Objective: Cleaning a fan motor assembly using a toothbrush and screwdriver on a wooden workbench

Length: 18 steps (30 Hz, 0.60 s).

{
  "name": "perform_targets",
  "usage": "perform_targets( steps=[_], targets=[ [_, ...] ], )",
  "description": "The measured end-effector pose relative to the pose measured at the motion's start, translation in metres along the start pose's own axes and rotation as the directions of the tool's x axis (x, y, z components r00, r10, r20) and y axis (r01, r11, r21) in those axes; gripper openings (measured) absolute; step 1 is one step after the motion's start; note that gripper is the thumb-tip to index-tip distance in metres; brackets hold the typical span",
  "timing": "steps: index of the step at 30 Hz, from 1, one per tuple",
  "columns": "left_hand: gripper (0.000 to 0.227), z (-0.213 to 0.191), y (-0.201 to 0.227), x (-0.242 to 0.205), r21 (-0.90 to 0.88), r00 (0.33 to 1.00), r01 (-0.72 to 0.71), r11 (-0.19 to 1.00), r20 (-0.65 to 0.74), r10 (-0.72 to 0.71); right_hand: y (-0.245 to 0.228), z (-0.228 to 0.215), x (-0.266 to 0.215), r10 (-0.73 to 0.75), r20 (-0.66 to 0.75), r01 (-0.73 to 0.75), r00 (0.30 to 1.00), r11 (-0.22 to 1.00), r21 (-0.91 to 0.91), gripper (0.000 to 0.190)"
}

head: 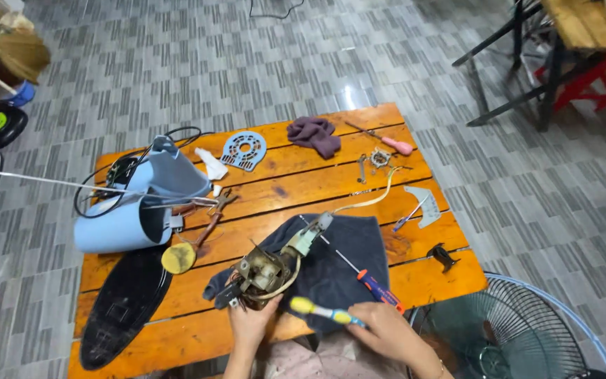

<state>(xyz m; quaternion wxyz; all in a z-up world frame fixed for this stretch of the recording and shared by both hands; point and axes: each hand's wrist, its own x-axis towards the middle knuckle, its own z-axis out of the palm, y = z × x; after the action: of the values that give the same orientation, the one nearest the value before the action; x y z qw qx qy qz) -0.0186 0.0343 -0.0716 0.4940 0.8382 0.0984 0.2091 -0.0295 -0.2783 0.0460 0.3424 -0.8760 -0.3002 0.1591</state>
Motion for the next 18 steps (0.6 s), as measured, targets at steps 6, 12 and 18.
perform_targets(
  steps=[6, 12, 18],
  targets=[
    [0.102, -0.006, 0.014, 0.0, -0.051, 0.998, -0.063, 0.997, 0.011, 0.064, -0.028, -0.004, 0.008, -0.089, -0.644, 0.477, 0.76, 0.749, 0.46, 0.045],
    [0.102, -0.008, 0.015, 0.002, 0.028, 0.996, -0.088, 0.996, 0.013, 0.088, -0.032, -0.029, 0.008, 0.088, -0.753, 0.73, 0.652, 0.192, 0.655, 0.015],
    [0.098, -0.009, 0.032, 0.006, -0.027, 0.995, -0.077, 0.997, 0.066, 0.078, -0.083, -0.062, 0.056, -0.407, 0.106, 0.234, 0.907, 0.698, 0.676, 0.047]
  ],
)
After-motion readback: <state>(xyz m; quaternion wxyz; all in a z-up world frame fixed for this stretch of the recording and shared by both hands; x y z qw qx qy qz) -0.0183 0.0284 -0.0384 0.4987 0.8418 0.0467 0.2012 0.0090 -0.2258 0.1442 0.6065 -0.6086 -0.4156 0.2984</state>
